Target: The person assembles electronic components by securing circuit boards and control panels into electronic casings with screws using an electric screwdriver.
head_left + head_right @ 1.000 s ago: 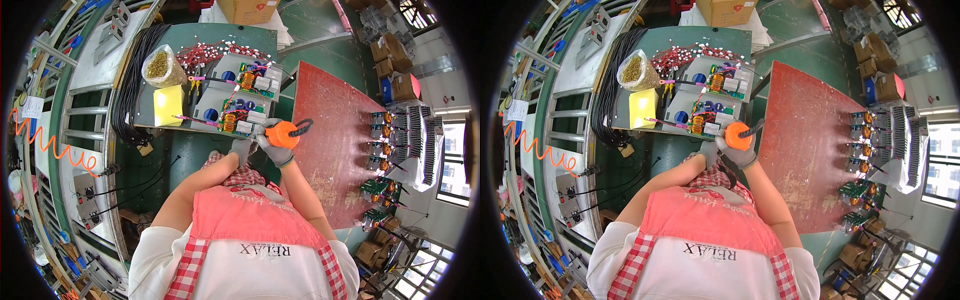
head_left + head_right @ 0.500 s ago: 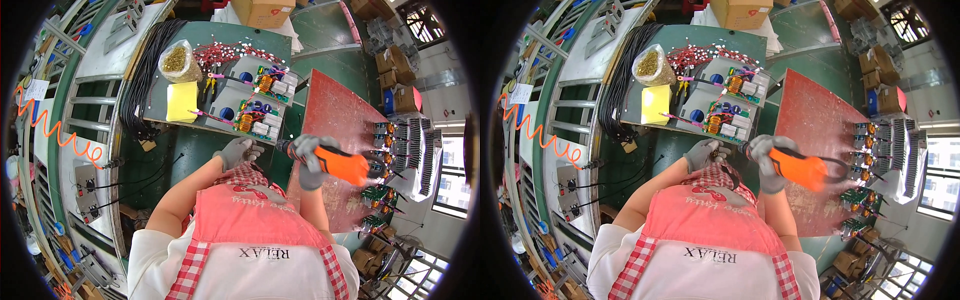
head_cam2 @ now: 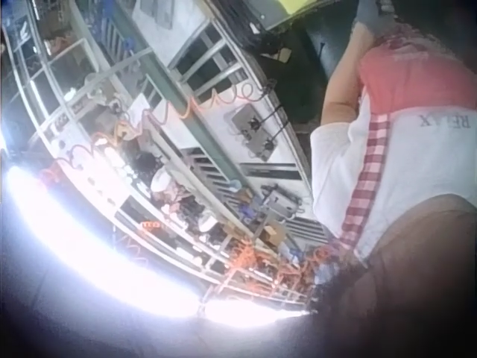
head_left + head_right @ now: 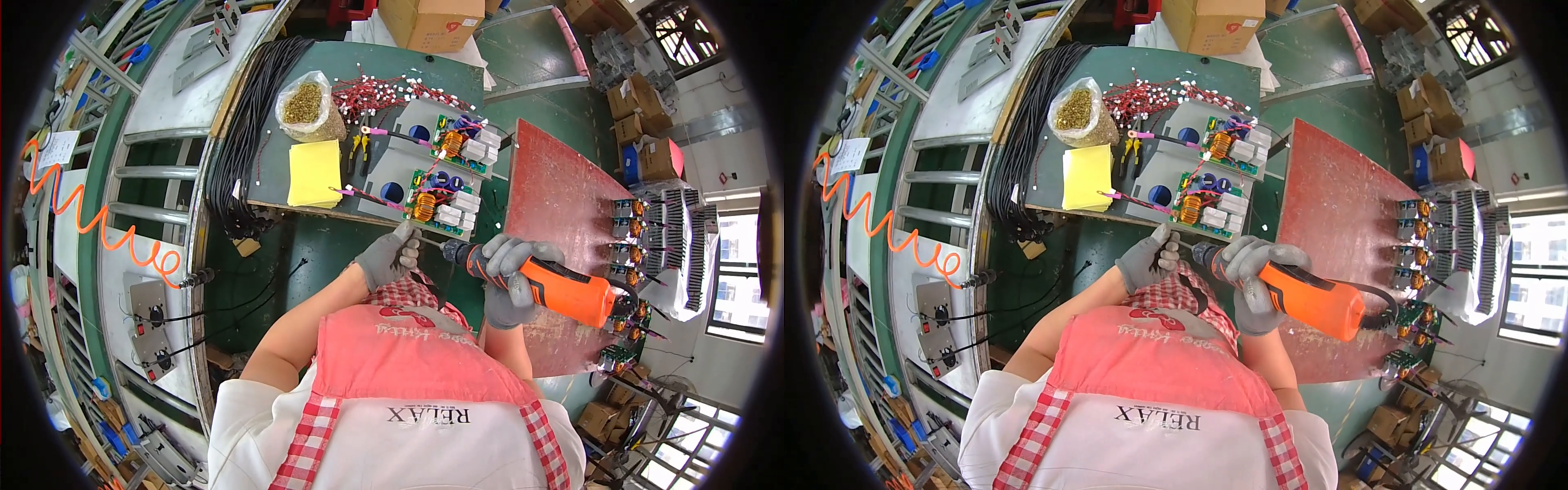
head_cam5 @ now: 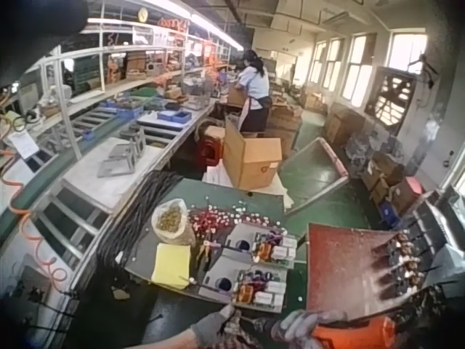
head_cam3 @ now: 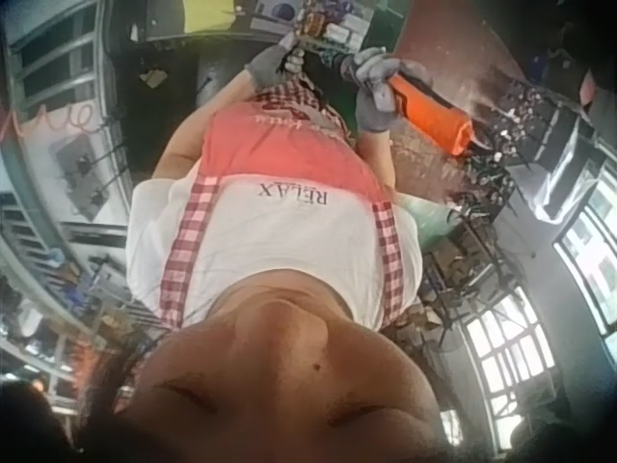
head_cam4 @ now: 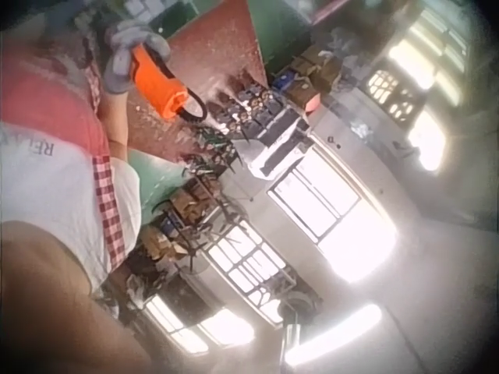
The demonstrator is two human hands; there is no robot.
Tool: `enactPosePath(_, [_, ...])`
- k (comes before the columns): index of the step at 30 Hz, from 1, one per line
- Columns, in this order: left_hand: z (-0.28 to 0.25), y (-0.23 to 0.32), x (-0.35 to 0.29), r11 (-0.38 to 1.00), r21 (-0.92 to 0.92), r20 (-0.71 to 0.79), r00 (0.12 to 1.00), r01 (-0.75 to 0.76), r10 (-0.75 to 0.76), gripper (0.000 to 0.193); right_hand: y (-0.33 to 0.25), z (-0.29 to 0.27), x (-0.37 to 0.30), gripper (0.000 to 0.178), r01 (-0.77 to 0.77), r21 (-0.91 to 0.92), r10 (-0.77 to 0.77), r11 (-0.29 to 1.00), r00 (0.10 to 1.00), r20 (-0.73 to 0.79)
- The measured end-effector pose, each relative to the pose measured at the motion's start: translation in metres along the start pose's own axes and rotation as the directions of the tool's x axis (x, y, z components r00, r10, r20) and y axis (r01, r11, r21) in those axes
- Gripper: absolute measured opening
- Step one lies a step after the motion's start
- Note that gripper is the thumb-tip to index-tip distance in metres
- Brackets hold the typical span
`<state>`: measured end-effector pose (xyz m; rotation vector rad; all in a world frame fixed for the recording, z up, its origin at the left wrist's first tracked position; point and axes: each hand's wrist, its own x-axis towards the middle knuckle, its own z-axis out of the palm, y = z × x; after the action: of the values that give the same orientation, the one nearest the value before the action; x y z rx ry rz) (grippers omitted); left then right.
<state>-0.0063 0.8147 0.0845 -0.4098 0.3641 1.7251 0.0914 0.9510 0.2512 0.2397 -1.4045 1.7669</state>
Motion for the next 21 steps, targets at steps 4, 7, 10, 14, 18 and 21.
enactPosePath(4, [-0.008, 0.01, -0.009, 0.998, 0.06, 0.029, 0.999, 0.015, -0.017, 0.038, 0.006, 0.012, -0.004, 0.048, 0.004, 0.008, -0.004, 1.0, 1.0, -0.012])
enactPosePath(7, [-0.012, 0.013, -0.016, 0.995, 0.095, 0.04, 0.999, -0.013, 0.01, 0.037, 0.011, 0.019, -0.006, 0.048, -0.003, 0.021, 0.003, 1.0, 1.0, -0.004])
enactPosePath(10, [-0.016, 0.018, -0.019, 0.993, 0.109, 0.05, 0.998, -0.041, 0.035, 0.036, 0.014, 0.024, -0.008, 0.048, -0.02, 0.026, 0.02, 0.999, 1.0, -0.02])
enactPosePath(14, [-0.02, 0.023, -0.021, 0.97, 0.216, 0.048, 0.993, -0.115, 0.107, 0.034, 0.018, 0.027, -0.008, 0.046, -0.046, 0.031, 0.048, 0.998, 0.997, -0.055])
enactPosePath(18, [-0.025, 0.028, -0.018, 0.93, 0.336, 0.034, 0.988, -0.15, 0.148, 0.031, 0.019, 0.028, -0.005, 0.045, -0.086, 0.019, 0.087, 0.996, 0.992, -0.091])
enactPosePath(21, [-0.035, 0.034, -0.012, 0.922, 0.365, 0.091, 0.99, -0.133, 0.106, 0.031, 0.023, 0.026, -0.001, 0.045, -0.125, 0.013, 0.125, 0.992, 0.985, -0.116])
